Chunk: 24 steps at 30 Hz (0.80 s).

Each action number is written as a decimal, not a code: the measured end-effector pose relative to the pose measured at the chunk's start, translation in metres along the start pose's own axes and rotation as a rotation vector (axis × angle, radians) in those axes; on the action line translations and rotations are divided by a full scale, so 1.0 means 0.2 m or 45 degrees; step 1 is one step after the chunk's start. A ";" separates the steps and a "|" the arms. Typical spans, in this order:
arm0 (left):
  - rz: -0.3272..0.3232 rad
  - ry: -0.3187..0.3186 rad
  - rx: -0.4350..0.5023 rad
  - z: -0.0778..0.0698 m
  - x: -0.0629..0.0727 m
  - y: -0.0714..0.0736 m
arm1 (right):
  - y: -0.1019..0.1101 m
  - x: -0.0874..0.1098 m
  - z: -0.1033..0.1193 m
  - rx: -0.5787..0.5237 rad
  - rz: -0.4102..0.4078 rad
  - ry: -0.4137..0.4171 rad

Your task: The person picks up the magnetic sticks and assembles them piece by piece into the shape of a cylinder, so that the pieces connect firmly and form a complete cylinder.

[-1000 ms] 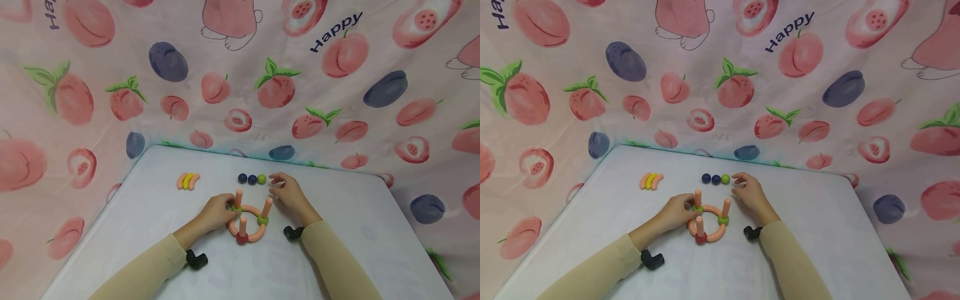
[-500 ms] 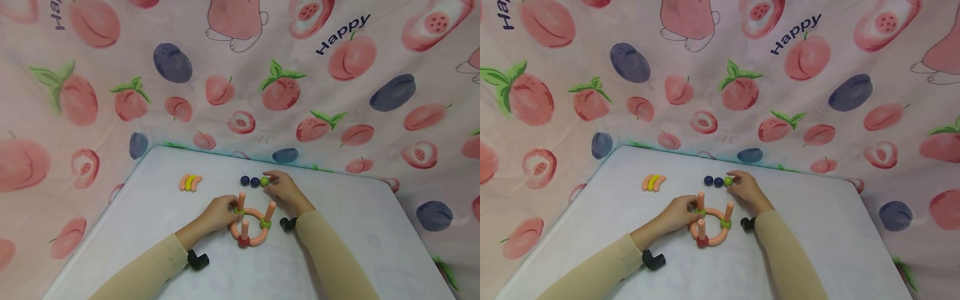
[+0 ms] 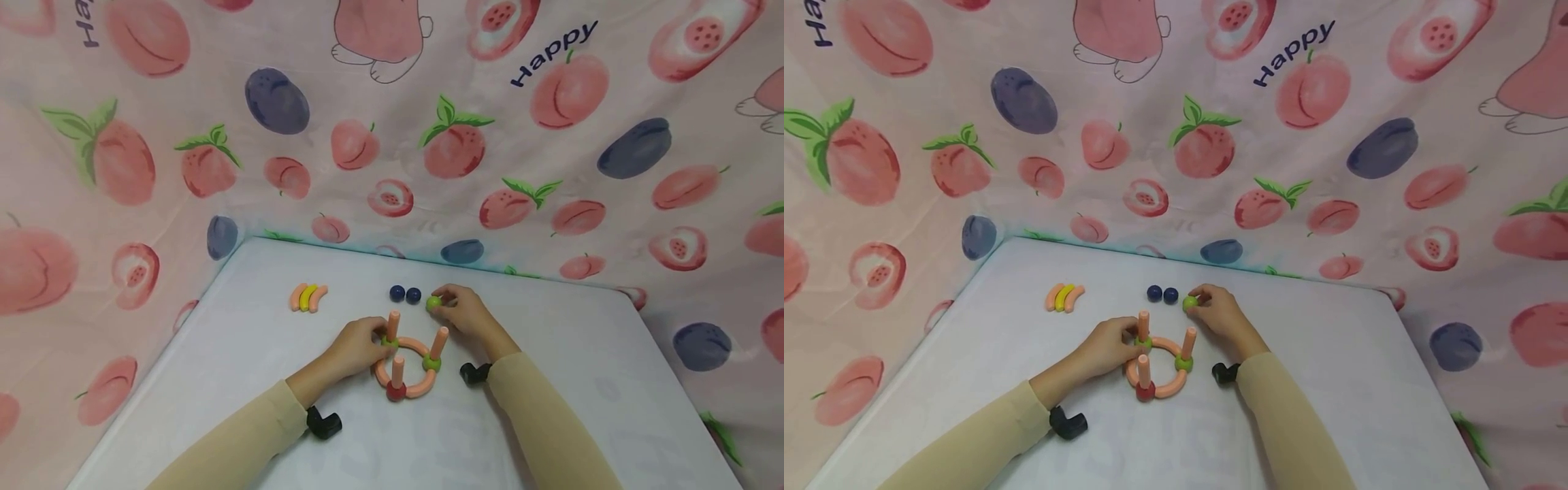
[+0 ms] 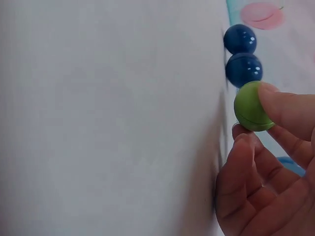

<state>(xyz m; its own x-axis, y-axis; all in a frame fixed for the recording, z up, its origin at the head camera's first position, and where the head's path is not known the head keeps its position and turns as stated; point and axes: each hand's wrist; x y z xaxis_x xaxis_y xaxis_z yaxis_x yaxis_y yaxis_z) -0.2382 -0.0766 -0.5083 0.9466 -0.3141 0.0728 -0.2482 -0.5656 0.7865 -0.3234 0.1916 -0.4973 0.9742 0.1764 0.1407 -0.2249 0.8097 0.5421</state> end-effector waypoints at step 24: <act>-0.092 0.076 -0.011 -0.02 0.06 -0.02 | 0.15 0.43 0.21 -0.256 -0.101 0.217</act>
<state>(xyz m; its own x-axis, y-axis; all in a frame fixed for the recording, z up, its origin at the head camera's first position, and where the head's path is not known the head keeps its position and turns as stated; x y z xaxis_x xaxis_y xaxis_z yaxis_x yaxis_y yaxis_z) -0.2257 -0.0743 -0.5073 0.9725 -0.2269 0.0521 -0.1775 -0.5782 0.7964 -0.2478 0.2071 -0.4354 0.9815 0.1858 -0.0466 -0.1561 0.9167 0.3678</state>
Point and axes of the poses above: each hand's wrist, its own x-axis away from the middle knuckle, its own y-axis out of the back of the hand, z = x × y, and after that the axes turned 14 degrees about -x, right-handed
